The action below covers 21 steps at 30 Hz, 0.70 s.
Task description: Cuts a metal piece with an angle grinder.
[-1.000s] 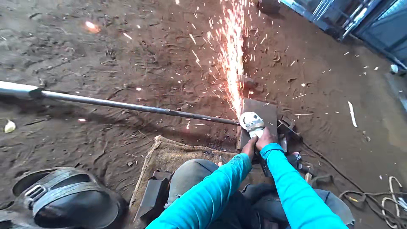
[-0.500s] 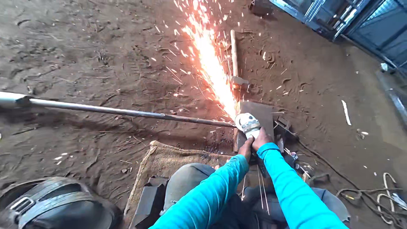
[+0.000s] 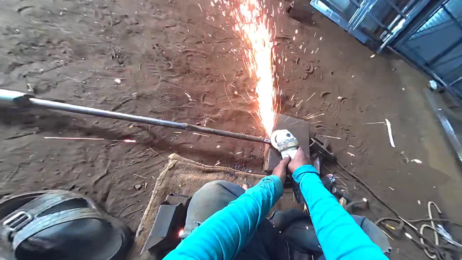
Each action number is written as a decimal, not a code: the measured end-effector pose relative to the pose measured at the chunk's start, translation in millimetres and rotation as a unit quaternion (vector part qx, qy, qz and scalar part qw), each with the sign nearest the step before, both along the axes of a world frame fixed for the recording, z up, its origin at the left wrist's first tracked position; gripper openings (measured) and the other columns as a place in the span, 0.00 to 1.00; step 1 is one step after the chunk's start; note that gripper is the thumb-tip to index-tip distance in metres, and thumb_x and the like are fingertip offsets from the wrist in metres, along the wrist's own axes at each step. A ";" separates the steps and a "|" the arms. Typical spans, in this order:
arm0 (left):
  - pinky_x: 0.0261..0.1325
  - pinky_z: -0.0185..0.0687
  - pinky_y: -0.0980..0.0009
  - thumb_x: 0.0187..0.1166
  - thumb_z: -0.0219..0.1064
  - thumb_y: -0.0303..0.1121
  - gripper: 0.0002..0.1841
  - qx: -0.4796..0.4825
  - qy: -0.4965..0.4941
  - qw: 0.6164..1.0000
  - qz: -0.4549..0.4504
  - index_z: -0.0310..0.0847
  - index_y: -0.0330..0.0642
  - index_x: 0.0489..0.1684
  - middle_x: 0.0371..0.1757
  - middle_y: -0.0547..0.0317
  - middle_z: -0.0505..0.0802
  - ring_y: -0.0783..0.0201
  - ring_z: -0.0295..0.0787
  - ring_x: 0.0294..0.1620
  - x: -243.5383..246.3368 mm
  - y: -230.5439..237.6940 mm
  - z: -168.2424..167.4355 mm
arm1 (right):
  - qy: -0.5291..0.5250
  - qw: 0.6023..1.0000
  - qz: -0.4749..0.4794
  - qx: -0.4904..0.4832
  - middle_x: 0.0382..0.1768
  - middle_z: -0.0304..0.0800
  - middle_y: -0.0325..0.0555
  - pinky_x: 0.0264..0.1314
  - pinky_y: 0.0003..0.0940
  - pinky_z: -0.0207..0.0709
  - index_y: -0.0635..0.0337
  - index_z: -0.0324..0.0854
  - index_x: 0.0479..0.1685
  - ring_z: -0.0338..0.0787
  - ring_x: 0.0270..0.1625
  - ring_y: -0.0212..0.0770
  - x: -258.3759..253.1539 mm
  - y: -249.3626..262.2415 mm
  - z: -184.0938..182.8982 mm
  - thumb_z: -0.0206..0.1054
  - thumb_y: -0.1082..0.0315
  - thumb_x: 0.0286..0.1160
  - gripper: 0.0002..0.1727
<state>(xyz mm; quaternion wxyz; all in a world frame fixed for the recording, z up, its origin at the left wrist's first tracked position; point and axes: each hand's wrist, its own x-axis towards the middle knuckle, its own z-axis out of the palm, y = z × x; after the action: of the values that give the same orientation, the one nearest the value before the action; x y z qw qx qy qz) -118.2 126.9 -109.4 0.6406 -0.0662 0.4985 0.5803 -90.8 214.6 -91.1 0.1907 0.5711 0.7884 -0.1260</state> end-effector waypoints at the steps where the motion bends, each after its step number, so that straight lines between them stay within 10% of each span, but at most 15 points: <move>1: 0.78 0.65 0.44 0.95 0.41 0.53 0.33 -0.004 0.001 1.000 0.008 0.74 0.30 0.75 0.75 0.33 0.80 0.43 0.75 0.76 -1.4 0.1 -1.0 | -0.001 1.000 0.002 -0.002 0.61 0.89 0.66 0.67 0.64 0.81 0.60 0.60 0.86 0.90 0.65 0.64 -3.9 -1.2 0.5 0.78 0.62 0.65 0.46; 21: 0.70 0.73 0.44 0.94 0.41 0.58 0.36 -0.013 -0.033 0.999 0.011 0.75 0.31 0.72 0.68 0.34 0.84 0.43 0.81 0.68 -2.5 1.5 -12.4 | 0.000 1.000 0.017 -0.003 0.62 0.90 0.65 0.67 0.65 0.81 0.58 0.60 0.88 0.91 0.65 0.65 -6.2 -3.8 0.6 0.77 0.60 0.66 0.46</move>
<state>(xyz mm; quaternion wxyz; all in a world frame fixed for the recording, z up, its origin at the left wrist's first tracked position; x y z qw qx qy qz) -120.7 128.4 -121.8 0.6493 -0.0993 0.4840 0.5781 -97.0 210.9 -90.4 0.1947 0.5566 0.7979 -0.1254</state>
